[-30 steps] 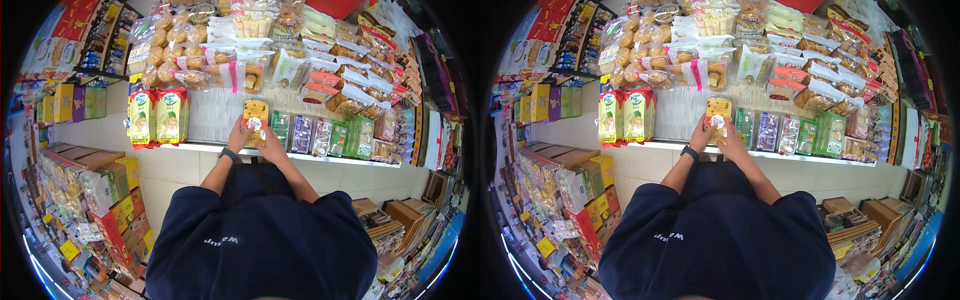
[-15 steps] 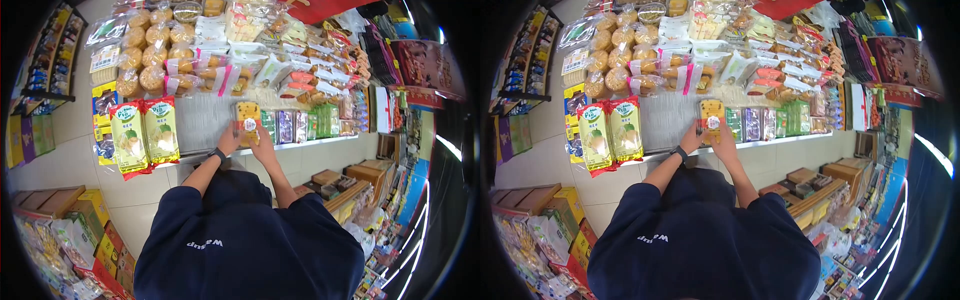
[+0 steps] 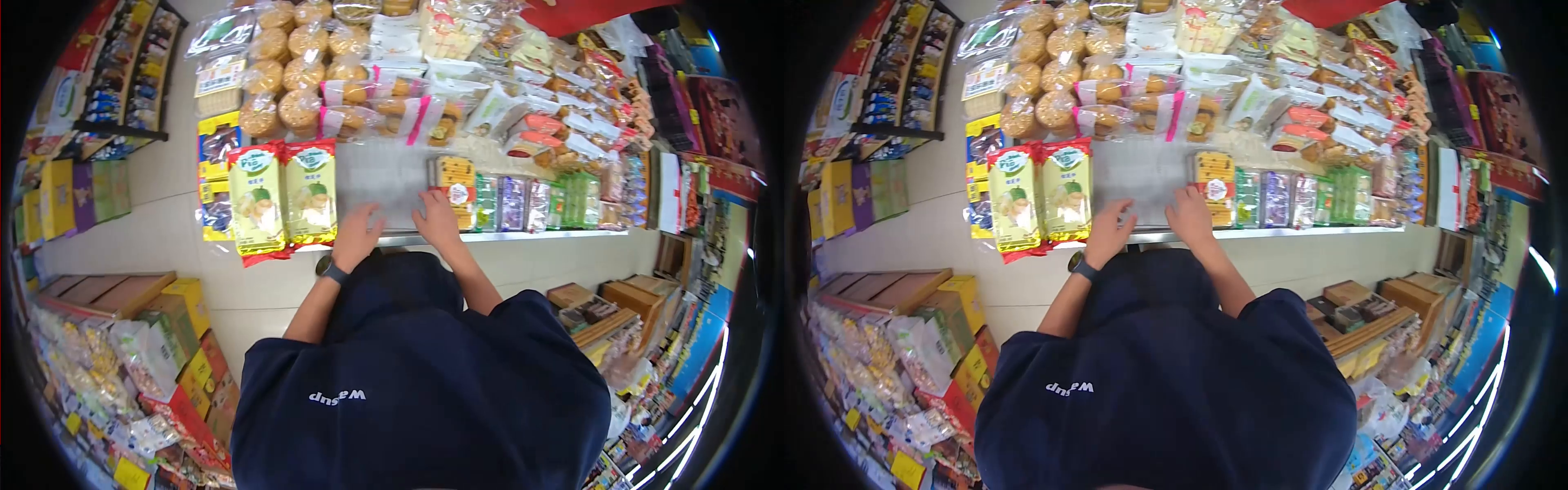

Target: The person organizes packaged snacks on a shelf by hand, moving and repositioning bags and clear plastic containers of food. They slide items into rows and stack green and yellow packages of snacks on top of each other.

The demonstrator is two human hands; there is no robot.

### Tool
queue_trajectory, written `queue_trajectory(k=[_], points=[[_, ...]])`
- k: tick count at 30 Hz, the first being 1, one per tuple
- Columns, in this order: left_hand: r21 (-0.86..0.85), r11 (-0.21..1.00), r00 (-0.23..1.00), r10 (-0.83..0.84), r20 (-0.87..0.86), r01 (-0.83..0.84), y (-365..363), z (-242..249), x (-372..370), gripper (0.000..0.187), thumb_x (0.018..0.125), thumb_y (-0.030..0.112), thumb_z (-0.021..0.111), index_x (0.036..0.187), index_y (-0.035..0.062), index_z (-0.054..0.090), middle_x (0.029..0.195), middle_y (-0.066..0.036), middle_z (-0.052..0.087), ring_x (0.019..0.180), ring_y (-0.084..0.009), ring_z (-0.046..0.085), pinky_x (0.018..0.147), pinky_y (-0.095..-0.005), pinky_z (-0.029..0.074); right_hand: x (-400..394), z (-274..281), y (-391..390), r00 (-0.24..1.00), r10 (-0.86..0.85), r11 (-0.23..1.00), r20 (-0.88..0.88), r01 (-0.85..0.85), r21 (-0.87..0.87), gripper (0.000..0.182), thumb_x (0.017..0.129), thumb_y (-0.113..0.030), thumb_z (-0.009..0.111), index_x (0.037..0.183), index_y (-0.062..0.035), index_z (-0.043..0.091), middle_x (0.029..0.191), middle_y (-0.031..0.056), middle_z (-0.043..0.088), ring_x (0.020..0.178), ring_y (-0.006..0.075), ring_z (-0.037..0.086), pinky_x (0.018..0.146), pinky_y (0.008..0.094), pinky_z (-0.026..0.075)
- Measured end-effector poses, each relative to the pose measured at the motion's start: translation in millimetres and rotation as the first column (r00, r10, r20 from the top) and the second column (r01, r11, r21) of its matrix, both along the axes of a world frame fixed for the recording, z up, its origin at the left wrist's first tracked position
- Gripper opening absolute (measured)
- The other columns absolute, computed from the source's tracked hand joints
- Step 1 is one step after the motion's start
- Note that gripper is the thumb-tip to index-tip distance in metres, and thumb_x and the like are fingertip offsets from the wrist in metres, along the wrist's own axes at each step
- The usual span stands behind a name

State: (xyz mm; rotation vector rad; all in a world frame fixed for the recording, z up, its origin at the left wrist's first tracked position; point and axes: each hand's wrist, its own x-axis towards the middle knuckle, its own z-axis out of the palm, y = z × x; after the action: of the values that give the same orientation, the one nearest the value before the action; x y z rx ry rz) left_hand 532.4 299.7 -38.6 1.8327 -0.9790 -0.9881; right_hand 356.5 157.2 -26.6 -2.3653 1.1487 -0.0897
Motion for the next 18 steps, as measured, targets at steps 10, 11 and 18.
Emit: queue_trajectory(k=[10,11,18], points=[[-0.013,0.907,0.704,0.335,0.627,-0.421,28.7,20.4,38.9,0.080,0.081,0.020,0.076,0.147,-0.0042,0.037,0.153,-0.034,0.035,0.140,-0.0523,0.035,0.115,-0.0544,0.034,118.1,-25.6,36.9,0.931,-0.002,0.739,0.366,-0.245,0.627,0.041,0.090,-0.026,0.069,0.119,0.0015,0.068,0.114,0.0229,0.070,0.101,0.0351,0.070,0.088,0.0434,0.055],[0.023,0.900,0.684,0.314,0.658,-0.435,23.0,20.1,33.4,0.082,0.080,0.021,0.077,0.148,-0.0036,0.037,0.154,-0.034,0.034,0.140,-0.0527,0.035,0.114,-0.0561,0.034,124.5,-24.1,39.2,0.927,-0.006,0.711,0.374,-0.259,0.654,0.040,0.090,-0.028,0.069,0.117,0.0022,0.068,0.111,0.0235,0.071,0.099,0.0358,0.070,0.087,0.0439,0.055],[0.135,0.839,0.696,0.334,0.636,-0.527,0.4,31.2,39.2,0.083,0.080,0.026,0.078,0.147,-0.0027,0.038,0.143,-0.031,0.045,0.131,-0.0503,0.043,0.107,-0.0597,0.038,134.3,-28.8,38.9,0.952,-0.091,0.686,0.292,-0.152,0.711,0.050,0.093,-0.042,0.064,0.111,0.0045,0.070,0.103,0.0269,0.072,0.096,0.0387,0.071,0.084,0.0458,0.054]])
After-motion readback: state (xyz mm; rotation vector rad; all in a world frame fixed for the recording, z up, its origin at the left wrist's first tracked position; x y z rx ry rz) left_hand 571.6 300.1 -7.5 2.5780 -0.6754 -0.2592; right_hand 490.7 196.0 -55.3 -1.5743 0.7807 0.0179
